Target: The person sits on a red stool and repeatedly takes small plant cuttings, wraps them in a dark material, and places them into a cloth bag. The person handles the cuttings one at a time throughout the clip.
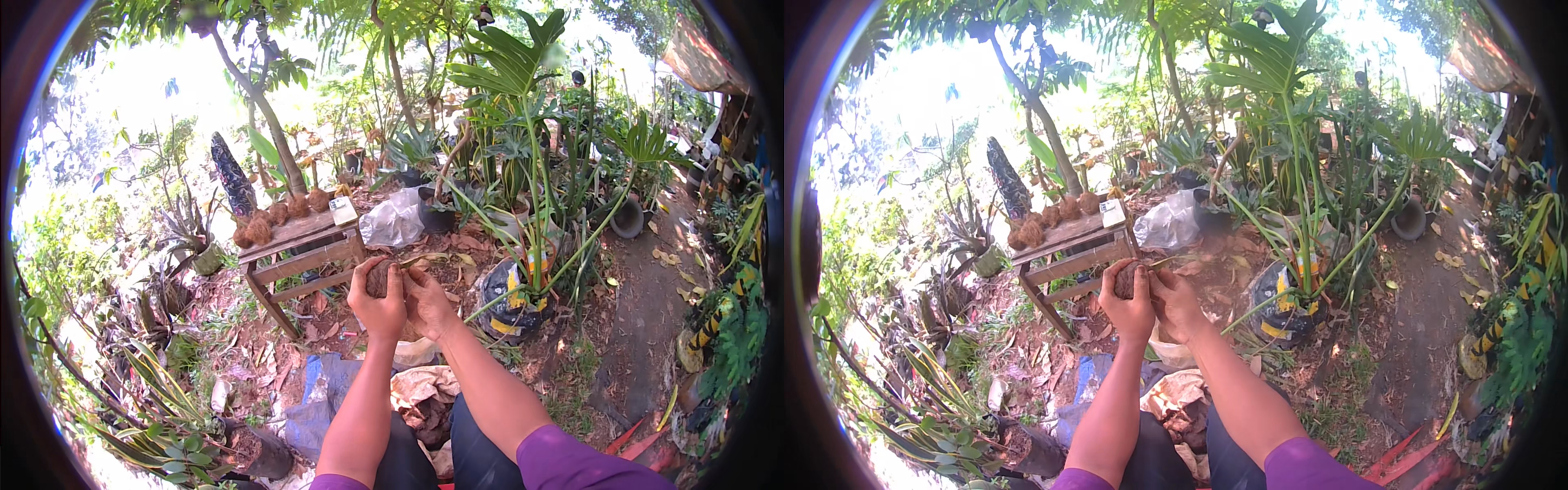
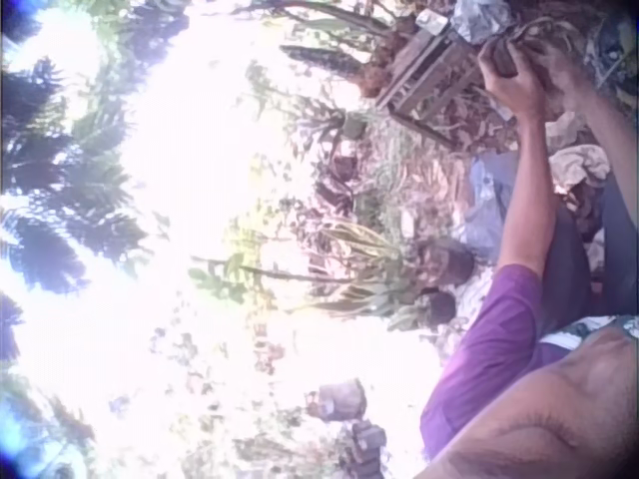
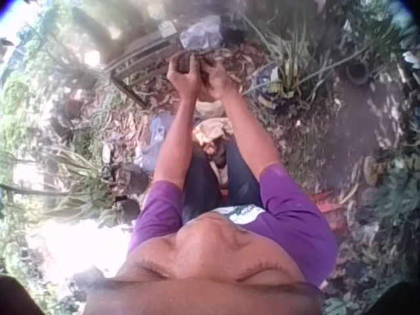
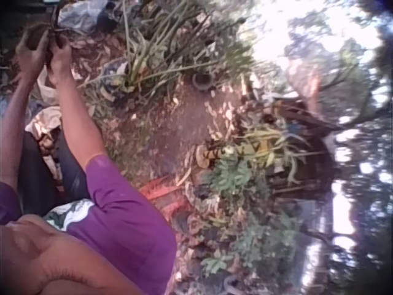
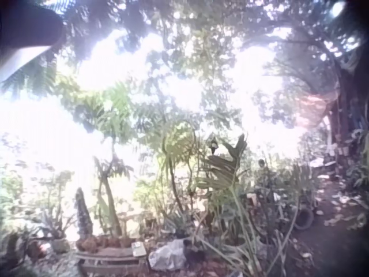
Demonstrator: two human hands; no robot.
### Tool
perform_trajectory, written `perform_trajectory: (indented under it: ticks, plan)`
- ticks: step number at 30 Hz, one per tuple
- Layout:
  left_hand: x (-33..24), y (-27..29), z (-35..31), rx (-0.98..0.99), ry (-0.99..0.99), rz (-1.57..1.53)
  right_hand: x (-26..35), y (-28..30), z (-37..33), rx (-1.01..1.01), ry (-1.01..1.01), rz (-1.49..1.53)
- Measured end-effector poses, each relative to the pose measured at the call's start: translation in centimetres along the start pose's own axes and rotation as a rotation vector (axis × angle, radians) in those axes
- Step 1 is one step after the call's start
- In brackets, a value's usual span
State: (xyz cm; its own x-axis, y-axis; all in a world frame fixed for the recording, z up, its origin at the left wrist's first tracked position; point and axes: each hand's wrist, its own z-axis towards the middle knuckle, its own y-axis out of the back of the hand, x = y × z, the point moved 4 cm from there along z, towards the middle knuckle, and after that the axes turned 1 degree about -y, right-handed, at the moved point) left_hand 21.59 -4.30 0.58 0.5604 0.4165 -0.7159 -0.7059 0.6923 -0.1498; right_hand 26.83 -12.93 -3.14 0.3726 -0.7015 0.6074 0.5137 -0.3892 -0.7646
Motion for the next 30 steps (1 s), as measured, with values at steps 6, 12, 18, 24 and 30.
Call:
perform_trajectory:
  ticks: [6,12,18,24,30]
  plan:
    - [-2.3,-0.4,-0.6,0.17,-0.383,0.274,-0.4,-0.4,0.3,0.052,-0.104,0.334]
    - [-3.4,-1.4,-1.7,0.117,-0.465,0.551,1.2,0.4,0.2,0.273,-0.109,0.372]
    - [-1.8,-2.1,-1.8,0.17,-0.524,0.5,0.5,2.4,1.3,0.113,-0.153,0.341]
    - [-0.6,-1.8,-1.4,0.157,-0.428,0.433,1.1,1.5,0.3,-0.143,-0.058,0.057]
    - [-1.3,-2.5,-2.2,0.198,-0.338,0.479,1.7,0.6,0.4,0.094,-0.049,0.218]
